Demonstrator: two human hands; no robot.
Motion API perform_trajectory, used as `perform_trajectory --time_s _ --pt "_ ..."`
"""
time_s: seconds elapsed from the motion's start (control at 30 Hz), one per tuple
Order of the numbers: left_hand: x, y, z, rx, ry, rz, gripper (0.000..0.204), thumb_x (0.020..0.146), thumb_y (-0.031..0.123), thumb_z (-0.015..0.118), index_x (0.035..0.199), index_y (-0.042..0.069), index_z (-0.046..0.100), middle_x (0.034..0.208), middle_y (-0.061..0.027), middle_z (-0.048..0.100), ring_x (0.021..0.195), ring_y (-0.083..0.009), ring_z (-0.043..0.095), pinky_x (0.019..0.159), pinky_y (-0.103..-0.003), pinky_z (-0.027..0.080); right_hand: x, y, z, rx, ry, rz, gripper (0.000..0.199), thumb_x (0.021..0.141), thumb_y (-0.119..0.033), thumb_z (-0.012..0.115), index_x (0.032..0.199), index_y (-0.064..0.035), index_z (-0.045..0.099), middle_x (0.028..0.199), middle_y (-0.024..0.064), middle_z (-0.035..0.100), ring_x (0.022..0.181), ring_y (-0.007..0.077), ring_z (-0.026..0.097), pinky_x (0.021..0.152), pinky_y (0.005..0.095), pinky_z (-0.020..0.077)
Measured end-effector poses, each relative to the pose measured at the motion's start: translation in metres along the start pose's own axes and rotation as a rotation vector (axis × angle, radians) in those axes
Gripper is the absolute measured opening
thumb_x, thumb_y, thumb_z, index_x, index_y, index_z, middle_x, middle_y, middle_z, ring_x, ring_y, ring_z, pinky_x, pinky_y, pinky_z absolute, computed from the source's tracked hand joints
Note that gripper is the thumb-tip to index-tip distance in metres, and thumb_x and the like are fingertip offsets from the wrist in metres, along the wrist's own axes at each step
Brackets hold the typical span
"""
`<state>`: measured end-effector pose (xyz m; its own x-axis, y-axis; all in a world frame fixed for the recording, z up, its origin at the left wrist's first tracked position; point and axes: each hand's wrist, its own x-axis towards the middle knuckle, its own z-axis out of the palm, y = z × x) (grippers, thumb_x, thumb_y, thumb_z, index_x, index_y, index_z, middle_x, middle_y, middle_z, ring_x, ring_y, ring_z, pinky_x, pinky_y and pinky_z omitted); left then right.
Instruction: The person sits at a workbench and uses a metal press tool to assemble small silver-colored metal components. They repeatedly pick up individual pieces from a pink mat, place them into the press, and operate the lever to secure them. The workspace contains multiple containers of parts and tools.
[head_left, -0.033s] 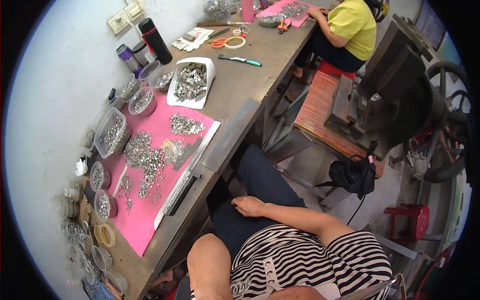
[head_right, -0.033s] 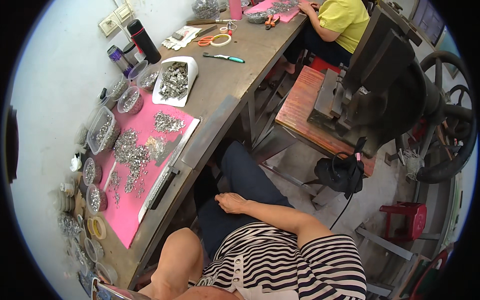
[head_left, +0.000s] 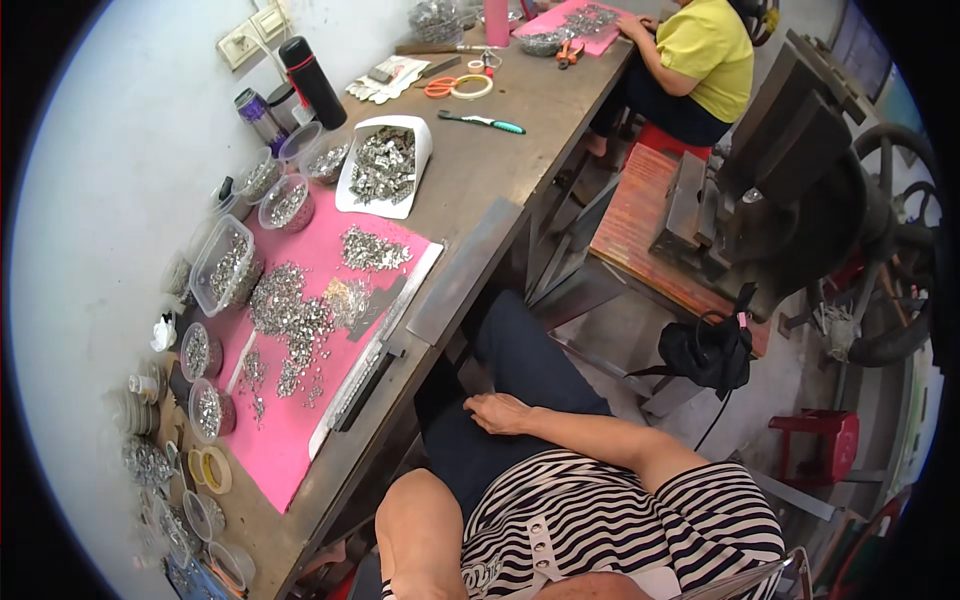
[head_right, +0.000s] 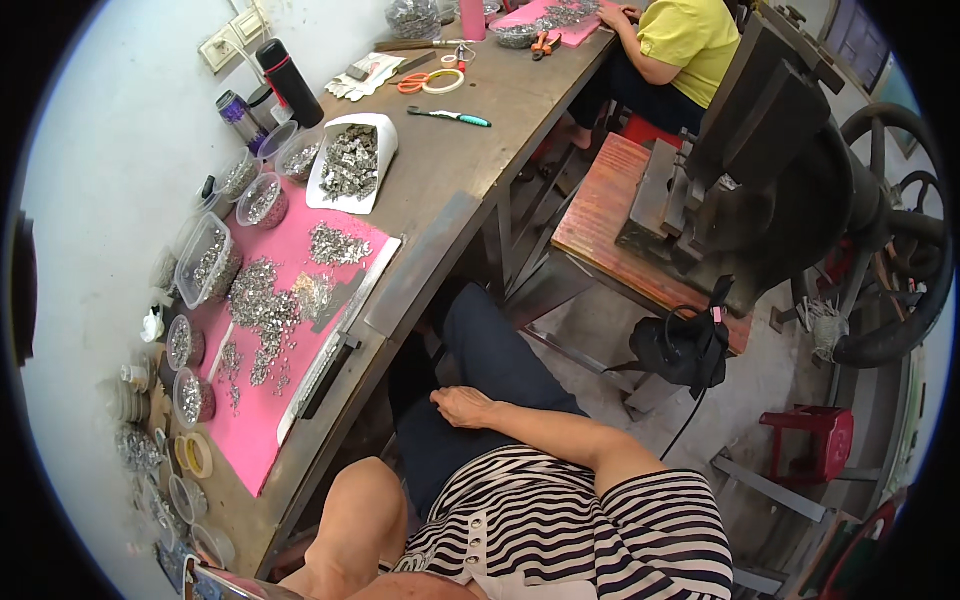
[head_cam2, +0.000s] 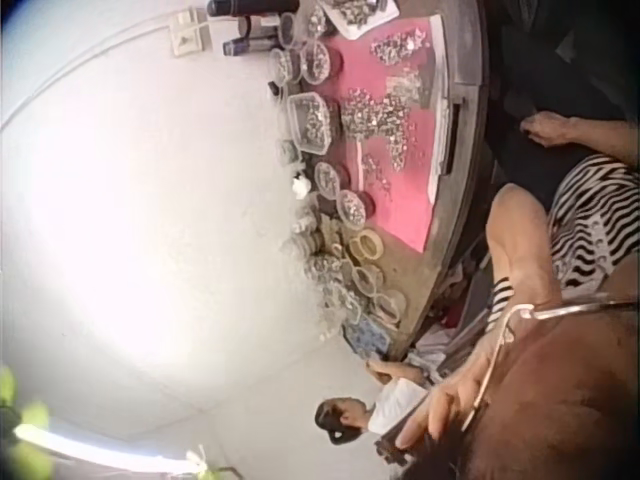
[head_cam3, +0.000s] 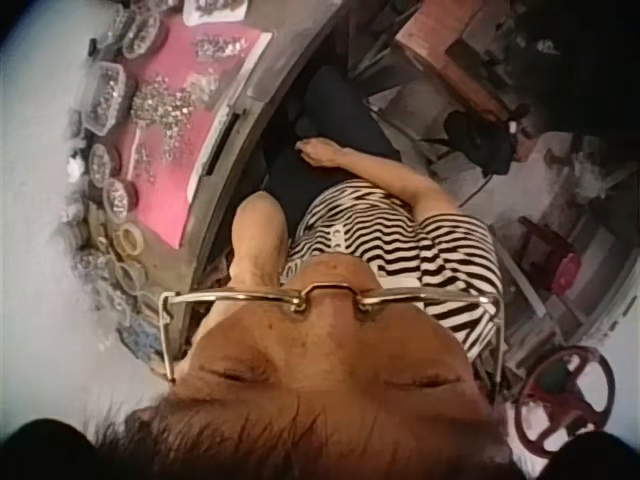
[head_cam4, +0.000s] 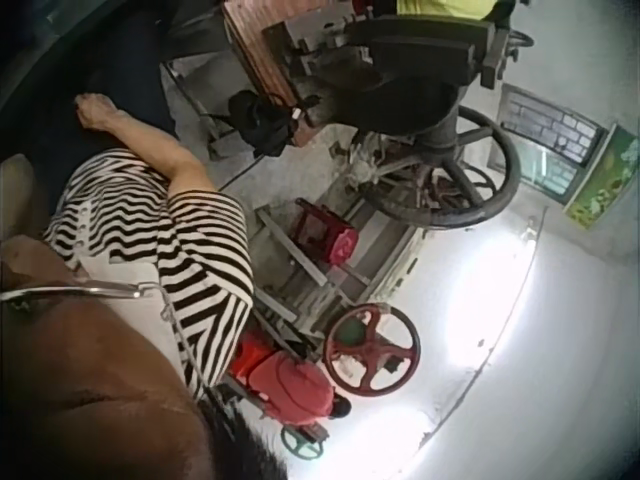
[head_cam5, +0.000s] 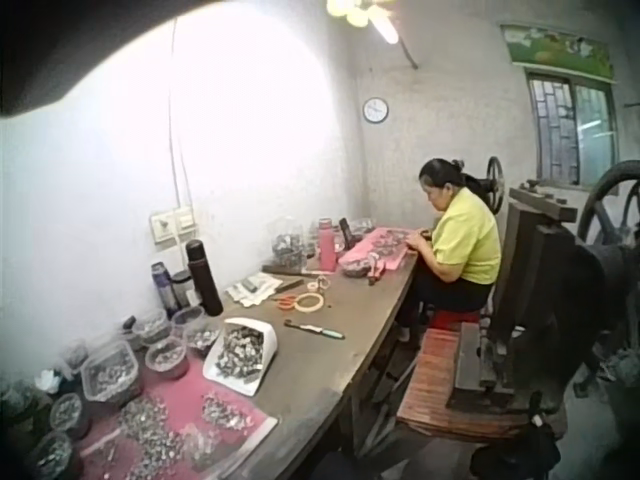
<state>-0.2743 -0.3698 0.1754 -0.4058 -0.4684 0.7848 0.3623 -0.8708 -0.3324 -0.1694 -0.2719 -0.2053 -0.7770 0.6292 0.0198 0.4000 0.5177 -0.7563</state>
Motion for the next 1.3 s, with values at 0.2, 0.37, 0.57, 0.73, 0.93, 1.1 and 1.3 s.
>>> perform_trajectory --time_s 0.2,0.37,0.57,0.73,0.93,1.1,1.3 --pt "0.001 0.004 -0.003 0.012 -0.002 0.023 0.037 0.105 0.033 0.055 0.117 -0.001 0.066 0.117 -0.0135 0.068 0.118 -0.0295 0.061 0.1 -0.041 0.05 0.002 -0.005 -0.003 0.015 -0.095 0.051 0.029 0.098 -0.012 0.061 0.122 0.0032 0.06 0.111 0.0248 0.069 0.106 0.0435 0.068 0.093 0.05 0.0548" --pt "0.002 0.007 -0.003 0.015 -0.001 0.036 0.037 0.105 0.032 0.055 0.117 -0.001 0.066 0.117 -0.0135 0.069 0.118 -0.0297 0.061 0.101 -0.041 0.05 0.001 -0.001 0.002 -0.003 -0.066 0.025 0.029 0.097 -0.012 0.062 0.122 0.0035 0.06 0.11 0.025 0.07 0.103 0.0443 0.069 0.092 0.0505 0.0551" --pt "0.003 0.012 -0.001 0.023 -0.004 0.059 0.036 0.105 0.032 0.055 0.117 -0.001 0.066 0.117 -0.0135 0.069 0.119 -0.03 0.061 0.102 -0.041 0.05 0.0 -0.001 0.001 -0.01 -0.081 0.028 0.028 0.096 -0.011 0.062 0.12 0.0036 0.061 0.108 0.0246 0.07 0.102 0.0432 0.069 0.091 0.0497 0.0556" --pt "0.004 0.016 0.001 0.026 -0.003 0.068 0.036 0.105 0.031 0.055 0.117 -0.001 0.066 0.117 -0.0135 0.069 0.119 -0.0302 0.062 0.102 -0.041 0.05 0.0 -0.002 0.0 -0.019 -0.092 0.024 0.028 0.096 -0.011 0.061 0.12 0.004 0.062 0.108 0.0245 0.07 0.101 0.0428 0.07 0.09 0.0494 0.056" --pt "0.004 0.019 0.003 0.036 -0.006 0.095 0.036 0.106 0.031 0.055 0.117 -0.001 0.066 0.117 -0.0136 0.07 0.12 -0.0304 0.062 0.103 -0.042 0.05 0.002 -0.001 0.002 0.0 -0.076 0.012 0.027 0.097 -0.011 0.061 0.119 0.0036 0.063 0.108 0.0251 0.07 0.102 0.043 0.07 0.091 0.0494 0.0561" --pt "0.005 0.023 0.003 0.053 -0.003 0.139 0.035 0.106 0.03 0.055 0.117 -0.001 0.066 0.117 -0.0136 0.07 0.12 -0.0306 0.062 0.104 -0.042 0.051 -0.001 -0.008 -0.005 -0.013 -0.106 0.024 0.026 0.096 -0.011 0.061 0.118 0.0031 0.063 0.109 0.0249 0.07 0.102 0.0432 0.07 0.091 0.0498 0.0562" --pt "0.003 0.021 0.004 0.057 0.005 0.171 0.035 0.106 0.03 0.055 0.118 -0.001 0.066 0.117 -0.0136 0.07 0.121 -0.0308 0.063 0.105 -0.042 0.051 -0.001 0.006 0.005 -0.007 -0.083 0.008 0.026 0.097 -0.012 0.061 0.119 0.0026 0.062 0.11 0.0244 0.07 0.102 0.0435 0.07 0.09 0.0503 0.0562"
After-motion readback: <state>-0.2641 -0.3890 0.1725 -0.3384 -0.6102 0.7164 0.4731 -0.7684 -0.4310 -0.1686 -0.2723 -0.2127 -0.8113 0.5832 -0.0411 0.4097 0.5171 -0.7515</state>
